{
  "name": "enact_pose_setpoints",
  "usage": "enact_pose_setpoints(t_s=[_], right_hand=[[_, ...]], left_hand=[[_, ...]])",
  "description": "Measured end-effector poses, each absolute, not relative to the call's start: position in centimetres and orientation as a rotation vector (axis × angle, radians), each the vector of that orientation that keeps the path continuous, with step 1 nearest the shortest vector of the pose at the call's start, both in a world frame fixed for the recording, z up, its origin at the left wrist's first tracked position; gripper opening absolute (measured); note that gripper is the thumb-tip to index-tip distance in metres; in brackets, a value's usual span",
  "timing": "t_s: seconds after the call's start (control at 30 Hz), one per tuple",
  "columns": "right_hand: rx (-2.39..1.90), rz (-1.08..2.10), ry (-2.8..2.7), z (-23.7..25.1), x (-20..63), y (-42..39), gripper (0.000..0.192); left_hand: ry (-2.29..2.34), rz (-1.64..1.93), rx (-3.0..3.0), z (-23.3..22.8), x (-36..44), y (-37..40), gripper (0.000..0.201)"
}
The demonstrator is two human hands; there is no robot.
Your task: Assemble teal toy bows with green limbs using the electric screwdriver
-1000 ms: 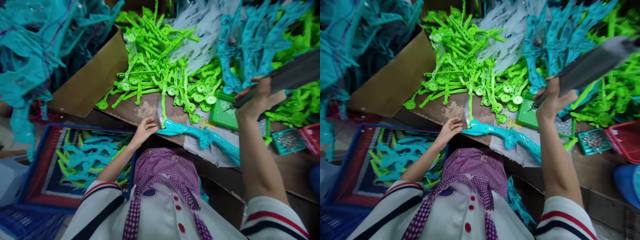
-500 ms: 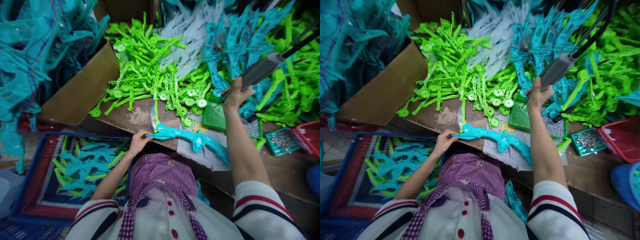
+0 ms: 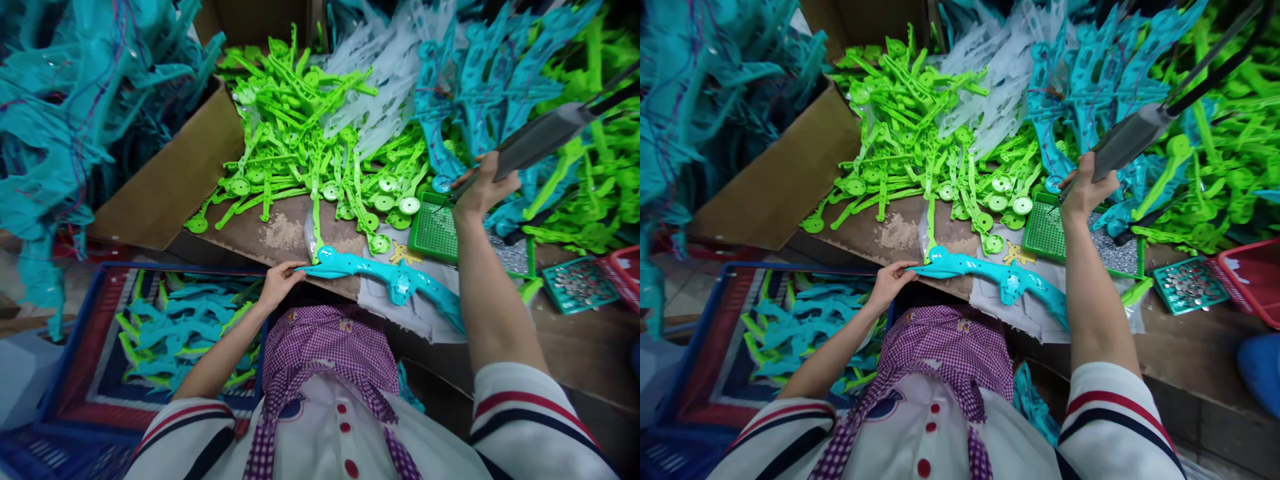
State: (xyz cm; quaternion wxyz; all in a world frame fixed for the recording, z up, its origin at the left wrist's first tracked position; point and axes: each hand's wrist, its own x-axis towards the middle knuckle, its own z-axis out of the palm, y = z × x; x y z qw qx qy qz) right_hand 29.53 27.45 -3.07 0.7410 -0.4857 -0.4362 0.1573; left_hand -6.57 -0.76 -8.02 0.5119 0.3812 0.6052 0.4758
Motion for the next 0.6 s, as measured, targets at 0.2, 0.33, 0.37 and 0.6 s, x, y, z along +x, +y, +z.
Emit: enact_pose_setpoints(t_s=[0.2, 0.33, 0.37, 0.6], right_hand=[[-1.082, 0.412, -0.907, -2.6, 29.1, 26.9, 0.026], [-0.996, 0.427, -0.898, -1.5, 28.8, 26.2, 0.03], [-0.98, 0.427, -0.899, -1.0, 28.8, 26.0, 0.031], [-0.813, 0.451, -0.851, 4.7, 25.8, 20.7, 0.042]], left_hand=[[1.47, 1.198, 0.692, -8.4, -6.5, -0.8, 0.054], [1.461, 1.244, 0.664, -8.4, -6.3, -0.5, 0.054], [1.452, 1.235, 0.678, -8.4, -6.4, -0.4, 0.054], [1.417, 1.21, 0.763, -8.5, -6.3, -0.1, 0.057]])
